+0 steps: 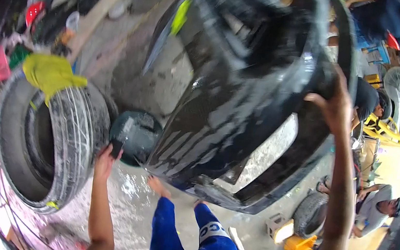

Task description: Sanding and preparing a car bumper for repair or painting.

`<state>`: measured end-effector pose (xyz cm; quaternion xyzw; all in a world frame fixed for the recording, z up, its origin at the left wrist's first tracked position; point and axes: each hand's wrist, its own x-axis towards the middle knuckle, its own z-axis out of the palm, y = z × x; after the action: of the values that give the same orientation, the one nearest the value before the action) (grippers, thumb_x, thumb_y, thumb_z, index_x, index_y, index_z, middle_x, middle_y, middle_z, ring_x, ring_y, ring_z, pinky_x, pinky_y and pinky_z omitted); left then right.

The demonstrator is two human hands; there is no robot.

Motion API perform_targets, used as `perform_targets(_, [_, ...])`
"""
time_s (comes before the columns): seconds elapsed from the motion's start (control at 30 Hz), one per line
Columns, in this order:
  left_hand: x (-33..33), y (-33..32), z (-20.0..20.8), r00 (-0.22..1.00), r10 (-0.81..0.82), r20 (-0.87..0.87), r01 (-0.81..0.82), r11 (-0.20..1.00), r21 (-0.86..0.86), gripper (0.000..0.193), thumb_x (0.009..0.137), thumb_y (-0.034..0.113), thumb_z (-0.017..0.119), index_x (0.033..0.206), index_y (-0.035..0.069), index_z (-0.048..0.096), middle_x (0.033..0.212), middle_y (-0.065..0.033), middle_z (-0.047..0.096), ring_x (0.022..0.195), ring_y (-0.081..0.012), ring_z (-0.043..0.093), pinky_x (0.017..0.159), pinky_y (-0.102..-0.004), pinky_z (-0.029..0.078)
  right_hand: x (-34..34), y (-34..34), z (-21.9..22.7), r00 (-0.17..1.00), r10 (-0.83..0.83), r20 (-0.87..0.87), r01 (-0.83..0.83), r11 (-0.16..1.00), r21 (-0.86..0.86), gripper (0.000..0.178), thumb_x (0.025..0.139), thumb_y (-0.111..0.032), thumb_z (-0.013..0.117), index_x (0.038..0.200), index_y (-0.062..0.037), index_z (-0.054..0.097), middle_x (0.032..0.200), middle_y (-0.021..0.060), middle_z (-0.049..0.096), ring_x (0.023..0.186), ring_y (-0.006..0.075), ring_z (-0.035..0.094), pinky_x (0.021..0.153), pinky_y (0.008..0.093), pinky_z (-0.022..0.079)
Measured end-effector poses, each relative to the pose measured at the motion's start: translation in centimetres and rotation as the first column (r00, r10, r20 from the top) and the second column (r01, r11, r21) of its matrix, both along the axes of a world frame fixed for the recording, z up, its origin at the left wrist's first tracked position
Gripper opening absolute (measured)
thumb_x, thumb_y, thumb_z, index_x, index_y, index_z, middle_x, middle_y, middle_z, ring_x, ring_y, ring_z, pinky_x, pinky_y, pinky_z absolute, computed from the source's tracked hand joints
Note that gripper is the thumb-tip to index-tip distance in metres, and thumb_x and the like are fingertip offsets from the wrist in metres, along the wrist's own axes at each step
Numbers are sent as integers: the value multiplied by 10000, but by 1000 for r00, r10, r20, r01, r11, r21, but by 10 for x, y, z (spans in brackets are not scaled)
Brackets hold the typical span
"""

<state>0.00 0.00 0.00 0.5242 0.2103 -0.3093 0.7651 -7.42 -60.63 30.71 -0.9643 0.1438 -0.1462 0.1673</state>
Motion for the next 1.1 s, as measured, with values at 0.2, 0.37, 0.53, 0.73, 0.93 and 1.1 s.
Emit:
perform_targets(0.2, [-18,-151,231,957,-46,288,36,999,40,285,910,106,624,1119,-80,576,1008,-169,663,872,-278,688,726,-351,572,-34,-31,45,977,-203,62,212,954,-212,1153,490,-696,750,1426,-133,380,1198,146,606,1102,312,599,851,391,510])
perform_targets(0.37, [-19,-380,389,712,-314,628,345,935,76,292,937,131,572,1142,-76,587,988,-149,682,846,-201,681,754,-301,558,-39,-38,48,958,-287,28,288,953,-98,951,697,-721,595,1433,-156,384,1128,151,620,1029,323,624,795,407,528])
perform_targets(0.53, [10,-447,384,649,-369,665,353,921,167,243,920,93,571,1092,-71,623,885,-106,680,781,-154,664,667,-292,556,-19,-26,49,934,-322,-152,328,945,15,777,847,-602,565,1460,-175,349,1183,178,606,1032,339,629,848,458,511])
perform_targets(0.73, [-25,-402,392,814,-276,511,256,960,112,300,977,161,527,1187,-53,544,1037,-165,665,878,-267,695,708,-347,594,-9,-51,60,932,-226,-284,297,925,238,857,802,-666,570,1469,-185,329,1312,188,537,1131,396,572,904,459,494])
perform_targets(0.93, [19,-447,399,657,-357,664,280,933,225,366,992,180,510,1290,-29,470,1069,-168,655,845,-264,695,653,-317,588,-16,-47,48,954,-298,38,294,953,79,859,795,-652,590,1477,-215,307,1403,191,438,1242,387,466,974,471,449])
perform_targets(1.1, [88,-522,412,102,-467,878,-124,870,477,298,943,203,523,1069,-34,650,971,-230,680,941,-345,663,855,-366,490,-13,-46,60,915,-404,-11,401,902,159,915,746,-695,611,1447,-162,363,1373,167,462,1232,367,477,979,445,449])
